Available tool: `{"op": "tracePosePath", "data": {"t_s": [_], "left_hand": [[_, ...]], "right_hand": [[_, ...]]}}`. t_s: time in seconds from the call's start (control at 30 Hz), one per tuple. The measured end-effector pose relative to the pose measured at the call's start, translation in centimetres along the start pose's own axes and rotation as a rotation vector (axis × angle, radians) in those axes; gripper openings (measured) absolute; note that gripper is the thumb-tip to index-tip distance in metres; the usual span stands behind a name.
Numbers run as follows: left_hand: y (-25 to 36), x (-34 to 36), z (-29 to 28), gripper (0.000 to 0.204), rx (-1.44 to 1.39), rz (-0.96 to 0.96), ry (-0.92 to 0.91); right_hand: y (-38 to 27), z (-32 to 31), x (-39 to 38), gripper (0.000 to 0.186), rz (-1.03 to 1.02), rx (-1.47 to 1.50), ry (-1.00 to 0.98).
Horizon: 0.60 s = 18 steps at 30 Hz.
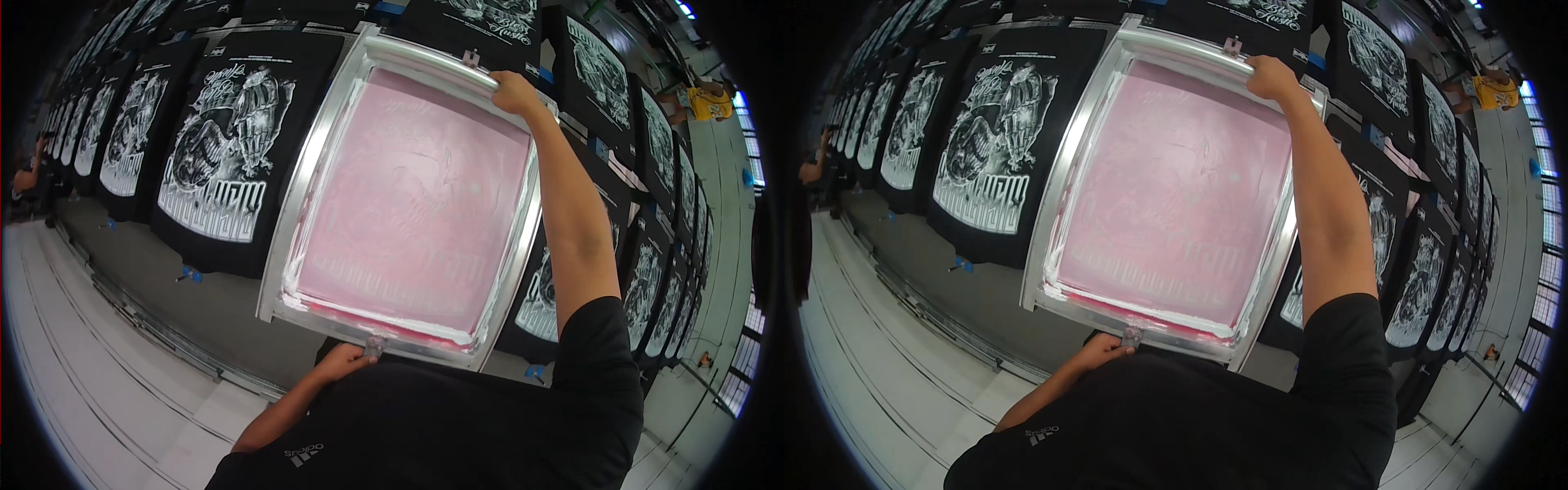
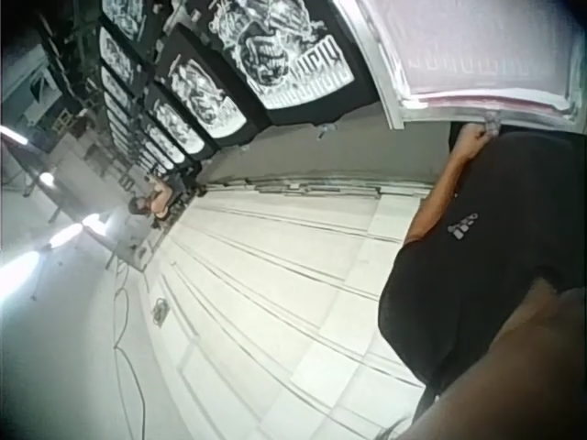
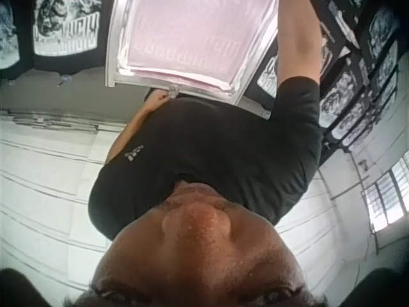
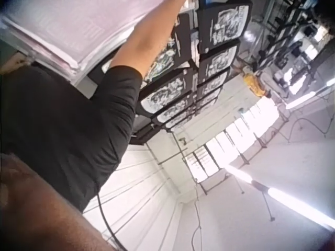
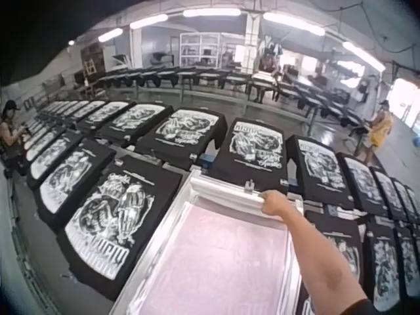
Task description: The recorder is screen printing graphics onto black t-shirts using a manual screen and squeegee.
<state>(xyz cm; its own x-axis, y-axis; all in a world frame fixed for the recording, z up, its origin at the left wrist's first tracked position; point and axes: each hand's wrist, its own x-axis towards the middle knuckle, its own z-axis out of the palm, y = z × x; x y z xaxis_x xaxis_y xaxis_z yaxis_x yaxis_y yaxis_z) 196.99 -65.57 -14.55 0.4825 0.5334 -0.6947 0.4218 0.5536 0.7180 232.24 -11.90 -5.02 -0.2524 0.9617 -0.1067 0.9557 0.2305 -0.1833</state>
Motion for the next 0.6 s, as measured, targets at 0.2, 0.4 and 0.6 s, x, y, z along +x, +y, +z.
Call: {"op": "tracePosePath", "data": {"t_s": [0.2,0.4,0.6], "left_hand": [[1.1,0.3,-0.2,0.039,-0.007,0.121,-0.018],[1.8,1.0,0.1,0.043,0.146,0.126,0.076],[4.1,-0.5,0.3,0.035,0.325,-0.116,0.044]], "right_hand": [[-6.3,1.5,-14.0,0.051,-0.079,0.033,-0.145],[-17.4,4.3,-35.6,0.04,-0.001,0.143,-0.189],[-24.0,6.0,-47.5,0.032,-0.002,0.23,-0.076]]}}
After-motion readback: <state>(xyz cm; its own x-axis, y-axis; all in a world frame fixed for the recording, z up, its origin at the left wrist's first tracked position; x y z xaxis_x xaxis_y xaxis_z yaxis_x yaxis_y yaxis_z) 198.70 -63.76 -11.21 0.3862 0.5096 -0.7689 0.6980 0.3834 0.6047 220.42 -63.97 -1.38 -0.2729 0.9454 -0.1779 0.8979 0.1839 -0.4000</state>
